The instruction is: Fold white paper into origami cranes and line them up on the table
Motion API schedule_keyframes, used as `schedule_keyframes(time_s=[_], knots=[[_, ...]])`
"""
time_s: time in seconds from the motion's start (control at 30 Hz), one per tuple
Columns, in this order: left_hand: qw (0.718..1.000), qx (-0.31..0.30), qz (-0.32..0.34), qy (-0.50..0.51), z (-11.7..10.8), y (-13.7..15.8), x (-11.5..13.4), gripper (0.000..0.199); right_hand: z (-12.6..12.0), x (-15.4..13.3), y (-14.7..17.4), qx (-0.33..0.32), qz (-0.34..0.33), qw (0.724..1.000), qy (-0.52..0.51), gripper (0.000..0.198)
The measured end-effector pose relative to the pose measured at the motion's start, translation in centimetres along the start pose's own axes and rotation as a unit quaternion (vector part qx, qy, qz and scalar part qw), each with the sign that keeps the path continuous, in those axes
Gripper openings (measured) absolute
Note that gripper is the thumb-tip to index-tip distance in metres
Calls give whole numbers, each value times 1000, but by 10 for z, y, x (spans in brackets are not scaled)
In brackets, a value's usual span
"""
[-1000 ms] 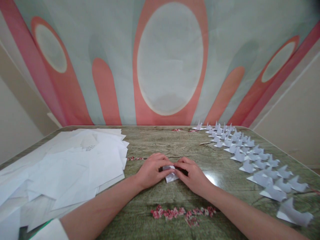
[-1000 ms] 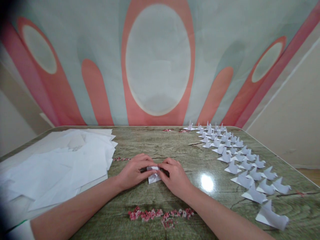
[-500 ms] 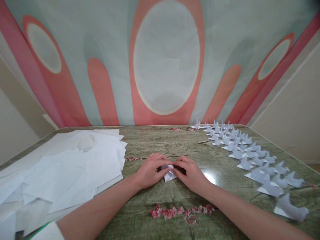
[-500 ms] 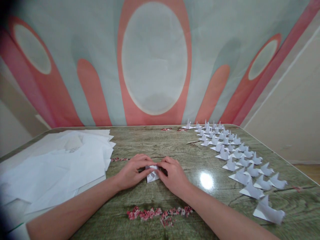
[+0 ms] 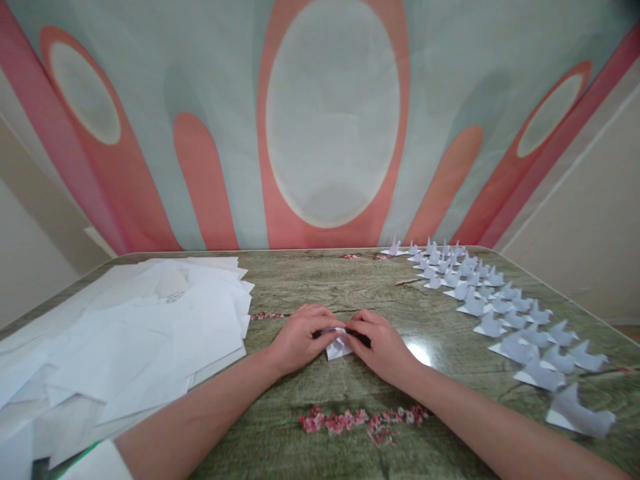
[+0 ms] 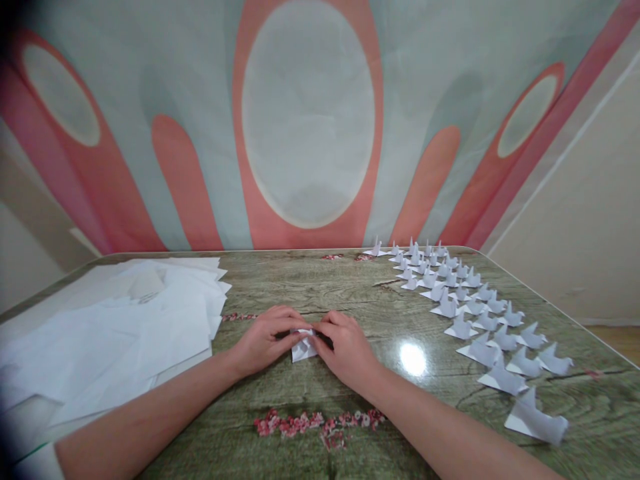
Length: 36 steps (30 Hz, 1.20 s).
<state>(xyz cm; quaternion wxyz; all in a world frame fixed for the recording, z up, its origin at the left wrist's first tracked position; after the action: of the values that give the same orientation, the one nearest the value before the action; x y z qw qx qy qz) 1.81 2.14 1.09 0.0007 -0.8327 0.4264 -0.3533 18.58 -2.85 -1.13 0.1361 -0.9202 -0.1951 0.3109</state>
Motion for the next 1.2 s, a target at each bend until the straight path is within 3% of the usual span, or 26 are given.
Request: schedule_keyframes(time_s=[0.67,1.2], knots=[[996,4,-86,21,8,0,13,18,1,2,1,1,1,1000,7,17],[996,-9,-86,33,7,0,8,13,-3,-1,-1,-12,7,1000,-17,21]])
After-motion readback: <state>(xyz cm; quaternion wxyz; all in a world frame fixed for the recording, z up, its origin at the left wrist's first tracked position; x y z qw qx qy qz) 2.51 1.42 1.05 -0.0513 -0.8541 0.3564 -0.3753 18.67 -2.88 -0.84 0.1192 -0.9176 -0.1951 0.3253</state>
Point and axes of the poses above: each hand's wrist, its own y-axis away from the middle knuckle, its own z-axis out of the palm, x = y × z, the point moved 2 cm from there along -y, towards the middle knuckle, and after that the axes turned 4 degrees about -z, right-handed, at the moved point
